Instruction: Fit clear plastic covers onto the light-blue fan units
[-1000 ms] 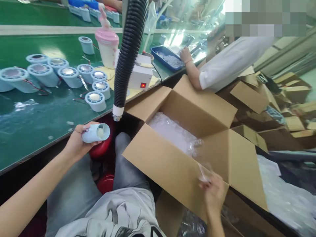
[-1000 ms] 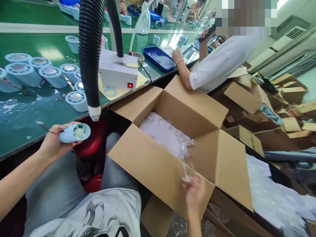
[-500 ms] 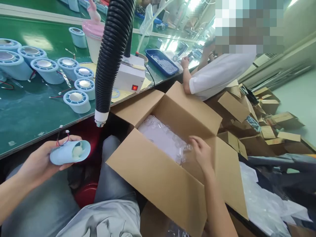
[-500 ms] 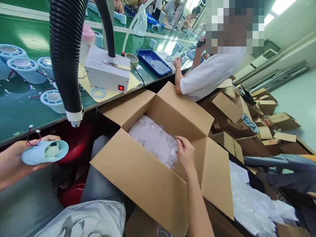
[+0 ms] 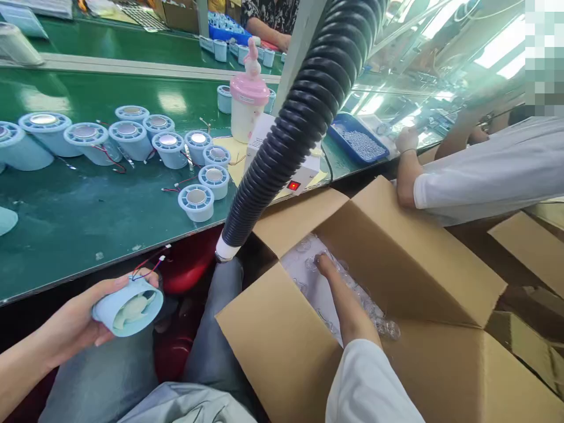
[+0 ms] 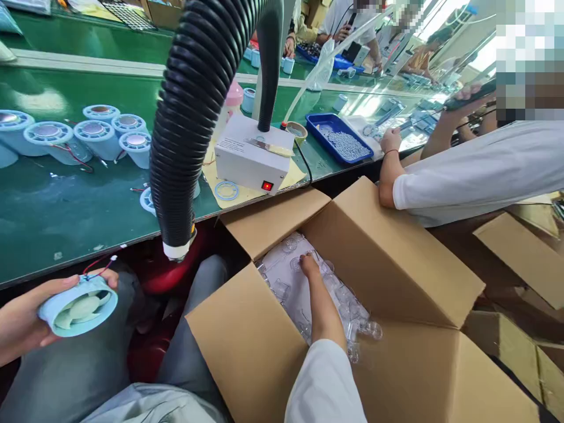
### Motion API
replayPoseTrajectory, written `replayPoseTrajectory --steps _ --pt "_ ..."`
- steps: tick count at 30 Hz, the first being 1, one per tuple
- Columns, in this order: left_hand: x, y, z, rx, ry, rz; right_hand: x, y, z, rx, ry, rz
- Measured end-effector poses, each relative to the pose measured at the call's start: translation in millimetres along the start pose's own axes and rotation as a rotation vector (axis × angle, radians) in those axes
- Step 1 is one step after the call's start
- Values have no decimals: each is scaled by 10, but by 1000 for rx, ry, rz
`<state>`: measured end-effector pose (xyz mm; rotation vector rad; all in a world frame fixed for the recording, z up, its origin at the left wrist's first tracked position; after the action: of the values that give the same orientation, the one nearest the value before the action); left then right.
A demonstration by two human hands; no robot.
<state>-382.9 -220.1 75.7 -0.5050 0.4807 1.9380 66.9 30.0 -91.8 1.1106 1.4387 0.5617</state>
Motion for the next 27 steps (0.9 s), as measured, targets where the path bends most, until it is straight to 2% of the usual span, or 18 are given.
replayPoseTrajectory --steps 3,7,10,12,13,14,15,16,19,21,23,27 --pt "59 -85 -88 -257 97 -105 -270 129 67 99 52 26" --pt "63 -203 -91 -352 38 -231 -834 528 -52 324 214 94" --pt "-21 -321 -71 -313 -28 -372 -1432 788 -393 496 396 77" --pt "-91 -378 -61 -236 -67 -461 -1977 841 -822 633 646 -61" --pt "-130 -399 -46 -191 -101 -508 -2291 823 -1078 638 799 -130" --pt "-169 -411 -27 -141 -141 -550 -2598 769 -1331 559 929 -145" --pt "-205 -409 -7 -85 -183 -579 -2870 674 -1572 413 1023 -109" --pt "-241 -396 14 -16 -229 -599 -3088 585 -1789 287 1079 -9" --pt "-348 -303 141 258 -480 -586 -3438 317 -2292 56 1112 310" --pt "-440 -224 264 449 -714 -511 -3456 145 -2495 -7 1079 369" --pt "-517 -152 335 570 -872 -425 -3389 8 -2612 31 1050 250" --pt "-506 -30 309 540 -929 -337 -3282 -86 -2698 384 940 -233"
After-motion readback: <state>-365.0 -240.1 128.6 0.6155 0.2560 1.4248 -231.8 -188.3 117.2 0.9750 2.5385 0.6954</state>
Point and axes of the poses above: each hand's wrist, its own x-axis towards the middle knuckle, its own y-axis out of the back of the hand, z = x × y, the point moved 7 cm from there along x, towards the middle knuckle, and after that the axes turned 13 degrees about -y, right-handed, at the moved point
